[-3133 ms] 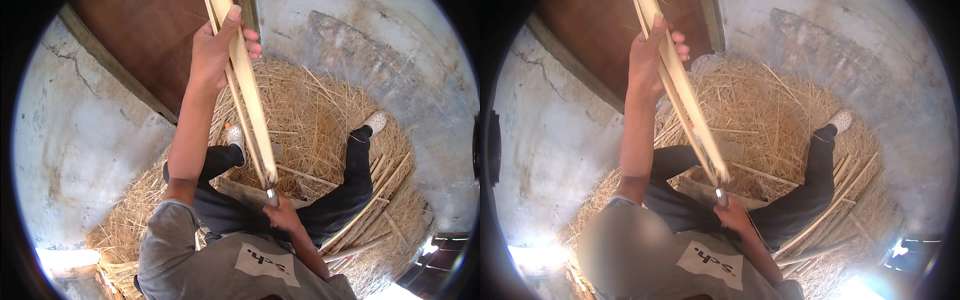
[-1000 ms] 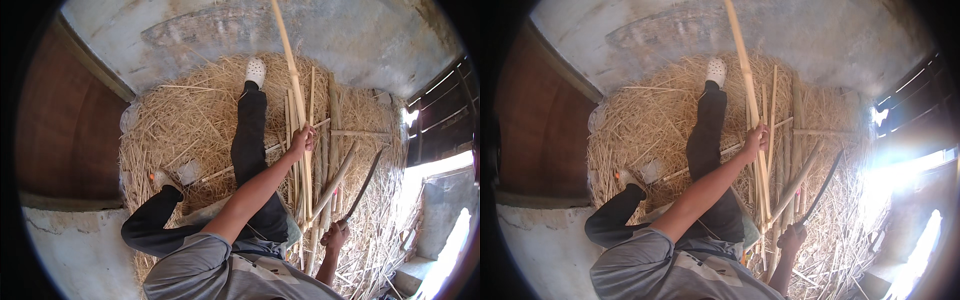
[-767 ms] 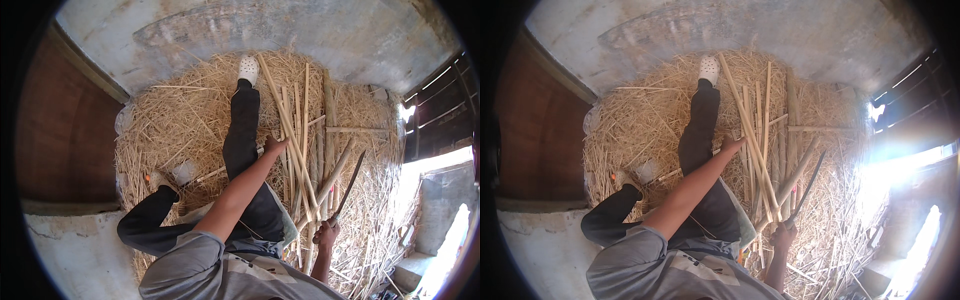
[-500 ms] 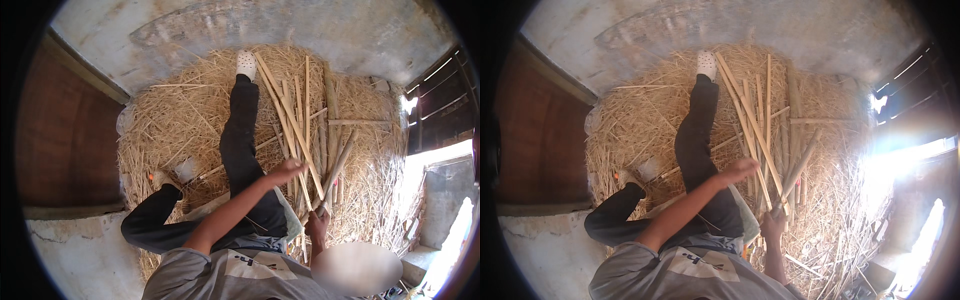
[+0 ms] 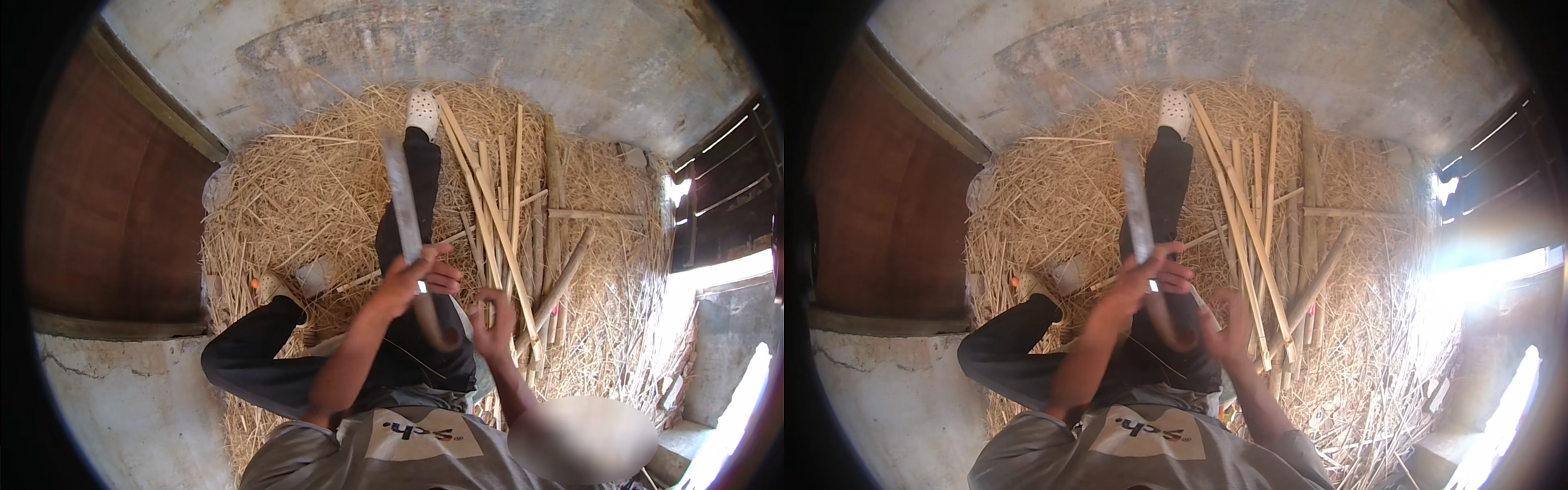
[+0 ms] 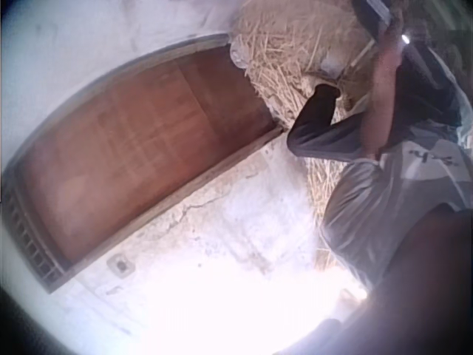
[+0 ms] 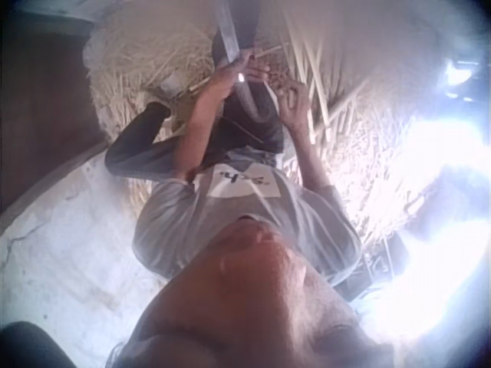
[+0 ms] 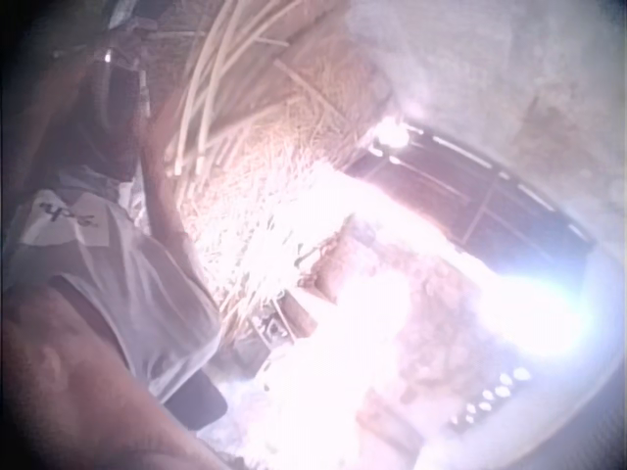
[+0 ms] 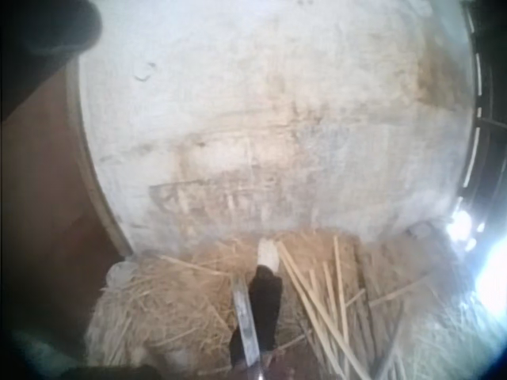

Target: The person sits on a straw-covered floor and uses a curved blade to split a bamboo pole into thin strips. They repeatedly strike the blade with a wooden stick to drive it through the bamboo, then separate the resulting strips by hand.

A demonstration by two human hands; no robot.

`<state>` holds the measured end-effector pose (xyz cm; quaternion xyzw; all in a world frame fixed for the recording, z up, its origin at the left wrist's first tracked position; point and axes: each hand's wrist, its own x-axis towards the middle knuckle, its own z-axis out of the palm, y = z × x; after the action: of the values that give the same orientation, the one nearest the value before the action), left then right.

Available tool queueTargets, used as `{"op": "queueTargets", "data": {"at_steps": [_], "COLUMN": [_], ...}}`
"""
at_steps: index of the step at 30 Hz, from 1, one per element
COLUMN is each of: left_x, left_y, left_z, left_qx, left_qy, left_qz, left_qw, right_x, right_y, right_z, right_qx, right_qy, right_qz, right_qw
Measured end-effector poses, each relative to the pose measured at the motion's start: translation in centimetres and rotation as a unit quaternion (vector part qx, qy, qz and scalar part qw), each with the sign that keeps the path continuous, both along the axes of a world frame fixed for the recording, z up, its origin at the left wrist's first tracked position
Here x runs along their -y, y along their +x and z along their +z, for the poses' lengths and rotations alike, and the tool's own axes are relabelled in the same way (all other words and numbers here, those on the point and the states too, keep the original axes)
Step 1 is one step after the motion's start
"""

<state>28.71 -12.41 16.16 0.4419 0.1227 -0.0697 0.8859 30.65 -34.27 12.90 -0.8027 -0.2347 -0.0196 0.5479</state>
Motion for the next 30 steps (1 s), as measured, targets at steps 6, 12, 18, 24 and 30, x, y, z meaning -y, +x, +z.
{"op": "queueTargets", "data": {"at_steps": [6, 12, 18, 24, 30], "left_x": [-9.0, -14.3, -16.6, -17.2, -16.8], "left_y": [-5.6, -12.9, -17.0, -16.2, -15.4], "left_z": [4.6, 4.1, 1.9, 0.9, 0.9], "left_qx": [-0.020, -0.083, -0.093, -0.084, -0.067], "left_qy": [0.121, 0.166, 0.150, 0.158, 0.146], "left_qz": [0.107, 0.233, 0.337, 0.355, 0.340], "left_qw": [0.987, 0.954, 0.925, 0.918, 0.927], "right_x": [5.9, 10.2, 9.9, 8.2, 9.4], "right_y": [9.1, 10.3, 5.3, 2.0, 6.8], "right_z": [-18.0, -26.9, -22.4, -19.2, -25.7], "right_qx": [-0.061, -0.196, -0.109, -0.129, -0.118], "right_qy": [-0.502, -0.411, -0.286, -0.187, -0.296], "right_qz": [-0.202, -0.192, -0.229, -0.303, -0.296], "right_qw": [0.838, 0.869, 0.924, 0.925, 0.900]}}
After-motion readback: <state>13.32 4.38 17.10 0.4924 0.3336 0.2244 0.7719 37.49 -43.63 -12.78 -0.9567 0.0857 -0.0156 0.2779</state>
